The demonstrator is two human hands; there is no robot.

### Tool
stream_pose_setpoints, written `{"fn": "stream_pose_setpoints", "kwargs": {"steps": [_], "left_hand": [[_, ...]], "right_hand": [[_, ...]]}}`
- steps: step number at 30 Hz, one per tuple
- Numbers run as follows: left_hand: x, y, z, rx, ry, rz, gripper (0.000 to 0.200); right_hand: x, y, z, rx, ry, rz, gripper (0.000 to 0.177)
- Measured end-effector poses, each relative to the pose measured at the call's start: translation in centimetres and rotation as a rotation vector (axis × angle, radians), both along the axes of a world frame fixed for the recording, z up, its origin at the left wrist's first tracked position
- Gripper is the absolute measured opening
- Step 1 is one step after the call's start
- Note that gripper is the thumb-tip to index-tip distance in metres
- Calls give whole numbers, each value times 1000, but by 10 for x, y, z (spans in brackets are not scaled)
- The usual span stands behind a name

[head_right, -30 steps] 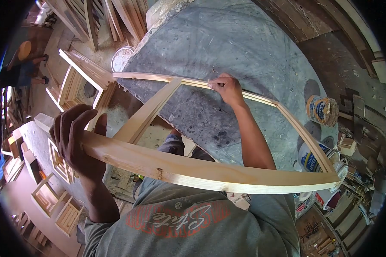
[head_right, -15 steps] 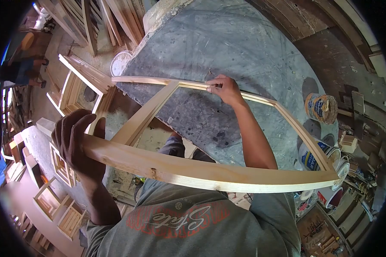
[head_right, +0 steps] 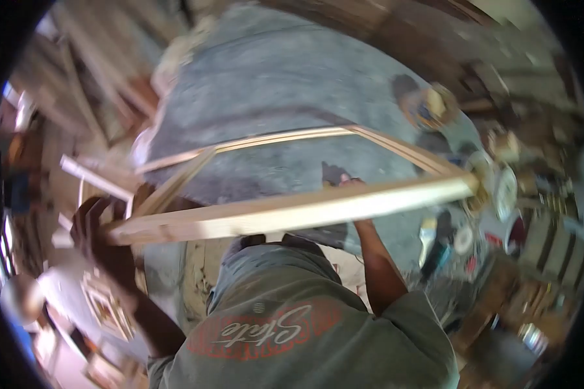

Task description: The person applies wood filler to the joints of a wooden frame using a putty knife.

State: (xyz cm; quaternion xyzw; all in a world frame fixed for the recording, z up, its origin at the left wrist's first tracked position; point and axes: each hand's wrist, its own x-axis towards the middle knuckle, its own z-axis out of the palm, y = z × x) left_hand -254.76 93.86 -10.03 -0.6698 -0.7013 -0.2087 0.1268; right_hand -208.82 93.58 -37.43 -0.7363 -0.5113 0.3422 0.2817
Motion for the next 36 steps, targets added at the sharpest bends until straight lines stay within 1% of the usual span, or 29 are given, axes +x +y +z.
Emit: {"fn": "stream_pose_setpoints", "kwargs": {"steps": [1,3,4,5,6,8,9,12,15,18,20,21,22,23,24,25,26,27,28,30,31,32,34,36], "left_hand": [[1,1,-1,2,26,-7,22],[-2,2,-5,9,94,-17,21],[-7,3,-6,7,145,-11,21],[-7,4,-6,1,159,-2,20],[-8,6,-6,-6,181,17,20],[-7,8,-3,24,154,-35,20],[-8,9,-3,15,162,-40,19],[-10,8,-6,6,142,-62,18],[-17,8,-11,7,110,-74,18],[-18,2,-13,0,83,-52,18],[-16,0,-14,17,65,-74,16],[-17,0,-16,21,36,-81,17],[-17,-1,-16,23,11,-82,17],[-14,-3,-16,28,3,-82,18],[-8,-5,-13,34,2,-71,18],[-4,-6,-10,39,9,-67,17],[0,-7,-8,46,15,-62,17],[4,-8,-4,22,39,-32,21],[6,-9,-2,-2,58,-10,25],[8,-13,-2,13,47,-1,25],[7,-14,-3,20,62,2,23],[10,-15,-3,18,25,15,22],[9,-18,-5,5,41,30,22],[11,-18,-3,-15,30,37,24]], "right_hand": [[23,-22,-7,77,-180,4,15],[67,-59,-15,235,-164,-147,16],[83,-71,-17,201,-141,-207,17],[81,-73,5,220,-69,-304,22],[93,-77,8,192,-136,-338,22],[115,-86,8,122,-249,-389,22],[133,-91,-8,204,-315,-345,24],[154,-99,-12,296,-212,-545,29],[194,-99,-41,454,-209,-962,40],[235,-88,-51,578,-318,-962,49],[253,-84,-58,404,-472,-891,48],[271,-90,-88,452,-453,-883,46],[269,-88,-86,431,-466,-915,45],[263,-89,-85,462,-552,-920,45],[246,-89,-70,416,-514,-907,47],[230,-84,-66,409,-444,-890,46],[200,-74,-52,504,-375,-794,42],[170,-64,-40,417,-220,-743,39],[143,-55,-45,467,-248,-576,32],[63,-29,-30,556,-76,-200,26],[31,-16,-35,349,-45,-157,24],[1,-3,-40,142,-23,-116,23],[-61,22,-11,128,394,23,25],[-98,49,-3,250,335,209,24]]}}
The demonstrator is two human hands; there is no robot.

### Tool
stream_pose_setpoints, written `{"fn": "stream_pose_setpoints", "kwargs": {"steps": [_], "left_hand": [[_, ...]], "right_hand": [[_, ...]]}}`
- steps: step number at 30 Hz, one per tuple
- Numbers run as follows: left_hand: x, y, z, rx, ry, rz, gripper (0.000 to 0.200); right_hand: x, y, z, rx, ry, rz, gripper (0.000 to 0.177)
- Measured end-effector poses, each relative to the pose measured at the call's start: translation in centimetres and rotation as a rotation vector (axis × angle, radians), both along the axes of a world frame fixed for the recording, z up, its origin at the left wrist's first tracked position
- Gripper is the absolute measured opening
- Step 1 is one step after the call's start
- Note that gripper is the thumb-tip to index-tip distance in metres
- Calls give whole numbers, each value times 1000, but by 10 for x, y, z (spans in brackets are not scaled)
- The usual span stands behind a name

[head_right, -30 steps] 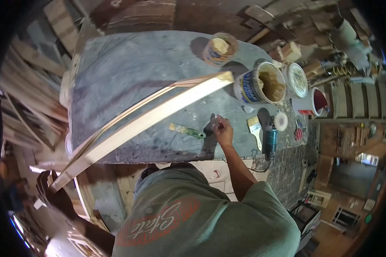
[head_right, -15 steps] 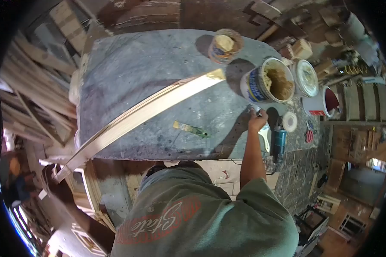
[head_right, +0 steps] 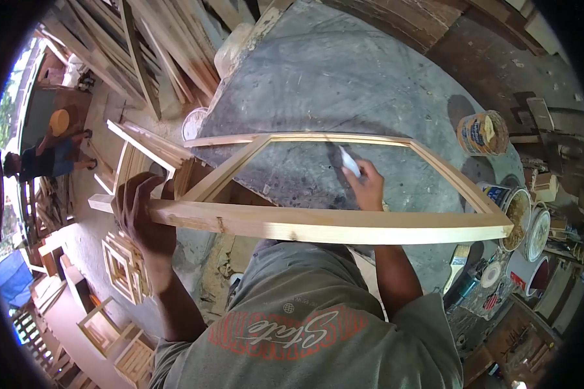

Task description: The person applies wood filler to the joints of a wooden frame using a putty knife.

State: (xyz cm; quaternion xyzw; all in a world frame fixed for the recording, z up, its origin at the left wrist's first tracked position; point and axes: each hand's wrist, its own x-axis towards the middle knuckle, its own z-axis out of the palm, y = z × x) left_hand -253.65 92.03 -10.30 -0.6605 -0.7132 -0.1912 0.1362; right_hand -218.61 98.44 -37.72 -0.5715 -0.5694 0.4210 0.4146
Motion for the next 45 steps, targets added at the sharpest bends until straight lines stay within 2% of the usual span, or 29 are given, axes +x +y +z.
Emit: {"fn": "stream_pose_setpoints", "kwargs": {"steps": [3,6,7,9,16,25,45], "left_hand": [[-2,1,-1,-2,-13,2,23],[-3,2,-3,5,-13,14,21],[-3,1,-3,6,-13,11,21],[-4,2,-3,10,-12,11,21],[-5,1,-3,9,-15,13,22],[-4,1,-5,6,-17,24,21],[-5,0,-6,37,-12,-1,21]], "right_hand": [[-30,35,11,-31,-30,138,23],[-37,63,4,-85,18,147,23],[-35,70,-2,-38,-105,130,24],[-32,78,-9,-33,-142,171,24],[-38,83,-4,51,-215,226,21],[-40,84,2,-21,-272,226,25],[-43,81,-1,1,-255,224,26]]}}
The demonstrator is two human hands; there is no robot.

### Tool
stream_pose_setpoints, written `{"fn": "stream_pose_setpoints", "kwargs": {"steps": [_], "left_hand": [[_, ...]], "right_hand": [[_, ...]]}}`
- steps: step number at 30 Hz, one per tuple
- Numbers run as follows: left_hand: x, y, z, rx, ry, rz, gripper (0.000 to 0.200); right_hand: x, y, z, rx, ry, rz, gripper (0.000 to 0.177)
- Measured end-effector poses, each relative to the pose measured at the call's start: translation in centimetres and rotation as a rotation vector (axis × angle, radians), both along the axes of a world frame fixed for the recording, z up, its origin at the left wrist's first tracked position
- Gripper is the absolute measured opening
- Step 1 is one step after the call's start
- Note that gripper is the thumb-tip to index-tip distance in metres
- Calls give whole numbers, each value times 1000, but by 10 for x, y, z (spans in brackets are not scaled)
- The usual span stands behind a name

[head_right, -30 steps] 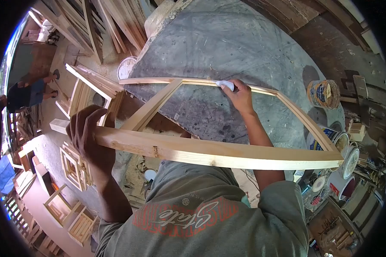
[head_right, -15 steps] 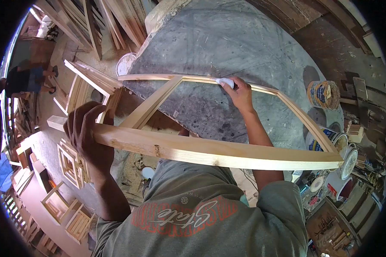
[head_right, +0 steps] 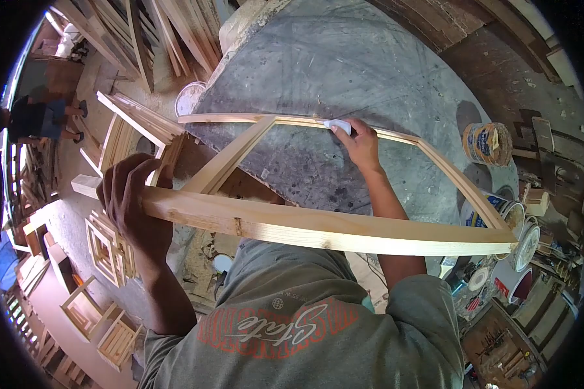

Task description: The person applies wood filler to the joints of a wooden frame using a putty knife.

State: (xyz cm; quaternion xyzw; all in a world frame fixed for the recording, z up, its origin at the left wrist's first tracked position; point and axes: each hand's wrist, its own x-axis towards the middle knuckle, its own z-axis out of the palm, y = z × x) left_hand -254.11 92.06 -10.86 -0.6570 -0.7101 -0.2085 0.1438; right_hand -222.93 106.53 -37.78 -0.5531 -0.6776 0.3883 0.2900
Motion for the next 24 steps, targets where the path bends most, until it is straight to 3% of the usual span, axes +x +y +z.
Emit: {"fn": "stream_pose_setpoints", "kwargs": {"steps": [19,24], "left_hand": [[0,7,5,15,8,-22,21],[-2,16,7,40,14,-42,20]], "right_hand": [[2,-1,2,-69,95,-44,23],[10,-9,-16,-158,409,-136,23]]}}
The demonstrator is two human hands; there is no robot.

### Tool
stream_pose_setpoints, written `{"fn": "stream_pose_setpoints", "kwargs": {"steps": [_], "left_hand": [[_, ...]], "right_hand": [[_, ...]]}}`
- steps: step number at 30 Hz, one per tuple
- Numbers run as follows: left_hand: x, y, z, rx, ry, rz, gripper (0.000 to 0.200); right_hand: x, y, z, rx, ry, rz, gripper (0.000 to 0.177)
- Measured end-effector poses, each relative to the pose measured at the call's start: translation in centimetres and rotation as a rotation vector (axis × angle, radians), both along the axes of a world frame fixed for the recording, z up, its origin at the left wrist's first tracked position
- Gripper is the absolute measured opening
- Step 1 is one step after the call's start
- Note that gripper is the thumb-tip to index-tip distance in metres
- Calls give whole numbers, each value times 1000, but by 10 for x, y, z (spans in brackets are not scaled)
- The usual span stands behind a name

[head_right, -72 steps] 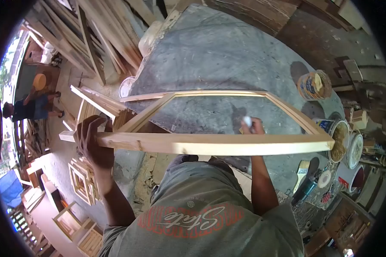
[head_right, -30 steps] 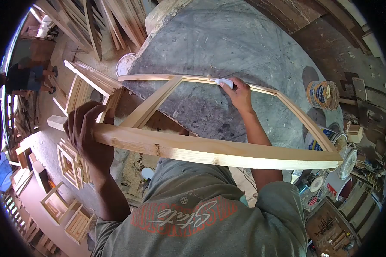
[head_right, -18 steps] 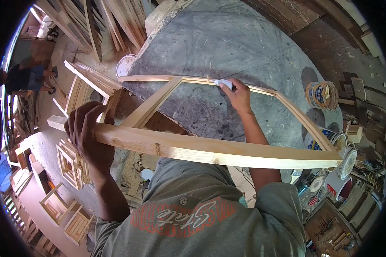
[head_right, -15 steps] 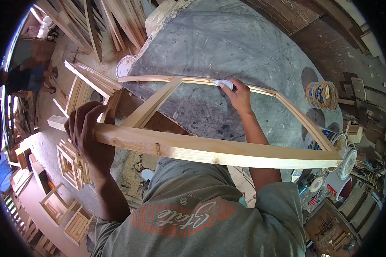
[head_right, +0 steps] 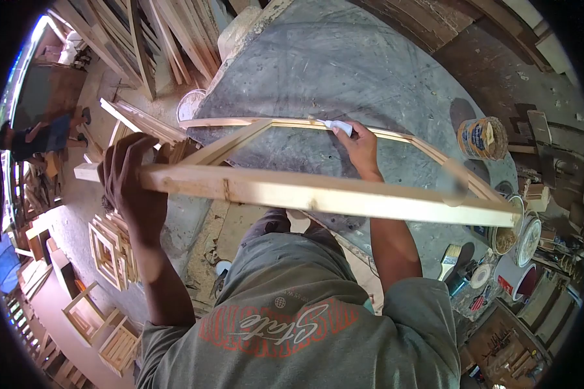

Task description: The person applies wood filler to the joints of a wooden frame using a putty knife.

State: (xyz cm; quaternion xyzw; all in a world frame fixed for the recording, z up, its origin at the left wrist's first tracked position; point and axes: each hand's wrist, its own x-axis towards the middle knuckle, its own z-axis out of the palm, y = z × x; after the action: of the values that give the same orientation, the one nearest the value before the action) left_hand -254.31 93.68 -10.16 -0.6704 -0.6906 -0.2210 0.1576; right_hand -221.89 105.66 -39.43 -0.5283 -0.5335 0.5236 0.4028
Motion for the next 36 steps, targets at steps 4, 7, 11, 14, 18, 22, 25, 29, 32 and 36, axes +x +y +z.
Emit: {"fn": "stream_pose_setpoints", "kwargs": {"steps": [4,7,11,14,18,22,25,29,32,36], "left_hand": [[-2,11,4,-34,42,50,22],[-6,25,7,-43,37,44,22],[-10,42,11,-32,34,5,28],[-15,52,11,-42,37,7,34],[-22,64,6,-5,32,-36,32],[-26,75,7,-43,51,-19,26],[-26,80,10,-76,42,-8,26],[-28,86,12,-98,33,-29,27],[-30,92,12,-91,44,-38,24],[-34,101,8,-103,61,-14,27]], "right_hand": [[21,-28,37,-235,-41,-114,26],[79,-58,6,-13,33,-97,26],[162,-103,9,51,-4,-305,23],[222,-123,6,153,-188,-519,23],[284,-128,-29,226,-437,-790,24],[300,-127,-49,318,-464,-861,24],[301,-130,-54,280,-588,-860,28],[293,-134,-50,314,-497,-899,30],[275,-159,-47,379,-654,-911,32],[176,-180,4,324,-689,-421,40]]}}
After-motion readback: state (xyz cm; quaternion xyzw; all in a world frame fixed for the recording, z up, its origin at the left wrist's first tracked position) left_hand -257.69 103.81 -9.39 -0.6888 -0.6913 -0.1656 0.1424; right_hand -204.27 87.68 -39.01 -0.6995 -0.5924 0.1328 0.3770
